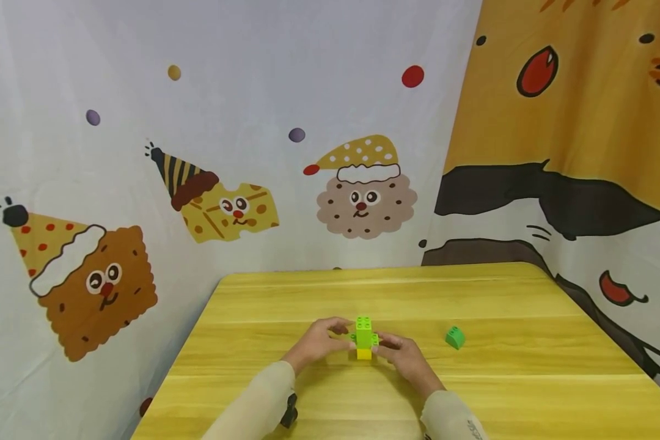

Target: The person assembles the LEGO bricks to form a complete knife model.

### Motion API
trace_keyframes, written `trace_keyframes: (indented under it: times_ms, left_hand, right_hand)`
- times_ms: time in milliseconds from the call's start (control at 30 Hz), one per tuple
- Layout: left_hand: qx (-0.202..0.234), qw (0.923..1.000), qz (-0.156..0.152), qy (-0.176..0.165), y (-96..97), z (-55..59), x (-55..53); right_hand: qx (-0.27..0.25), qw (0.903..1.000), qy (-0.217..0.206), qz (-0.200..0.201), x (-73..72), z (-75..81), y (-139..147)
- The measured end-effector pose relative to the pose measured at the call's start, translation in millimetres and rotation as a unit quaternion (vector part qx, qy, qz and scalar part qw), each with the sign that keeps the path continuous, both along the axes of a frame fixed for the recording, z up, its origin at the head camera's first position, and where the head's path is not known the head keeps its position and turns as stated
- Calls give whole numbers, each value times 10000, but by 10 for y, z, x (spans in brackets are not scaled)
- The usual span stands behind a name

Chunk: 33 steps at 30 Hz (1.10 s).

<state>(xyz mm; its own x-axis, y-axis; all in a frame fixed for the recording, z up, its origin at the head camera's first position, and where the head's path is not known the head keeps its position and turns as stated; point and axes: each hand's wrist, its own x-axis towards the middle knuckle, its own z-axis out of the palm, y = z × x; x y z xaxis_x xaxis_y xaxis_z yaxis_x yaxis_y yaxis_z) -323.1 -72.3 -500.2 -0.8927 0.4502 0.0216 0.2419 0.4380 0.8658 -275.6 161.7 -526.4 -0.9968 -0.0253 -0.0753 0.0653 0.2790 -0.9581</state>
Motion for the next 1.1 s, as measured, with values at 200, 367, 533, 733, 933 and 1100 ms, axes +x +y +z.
trace_keyframes:
  times_ms: [200,367,533,733,933,1100]
  left_hand:
    - [-89,9999,85,-100,-17,-70,-17]
    - [-54,9999,3,-85,8,-113,-4]
    - [-39,9999,43,-126,13,-137,1]
    - [17,9999,81,-126,12,-157,-10]
    - [114,9997,85,-185,16,-159,-6]
    - [214,9996,76,-191,10,-171,4]
  right_hand:
    - [-27,10000,-77,-26,12,6,-6]
    - [-11,10000,-64,-23,21,3,-1]
    - [-8,10000,-58,-15,28,17,-6]
    - [-1,10000,-86,-8,19,36,-5]
    - [-2,9999,-120,-16,23,55,2]
    - [29,9999,-121,-40,30,52,-7]
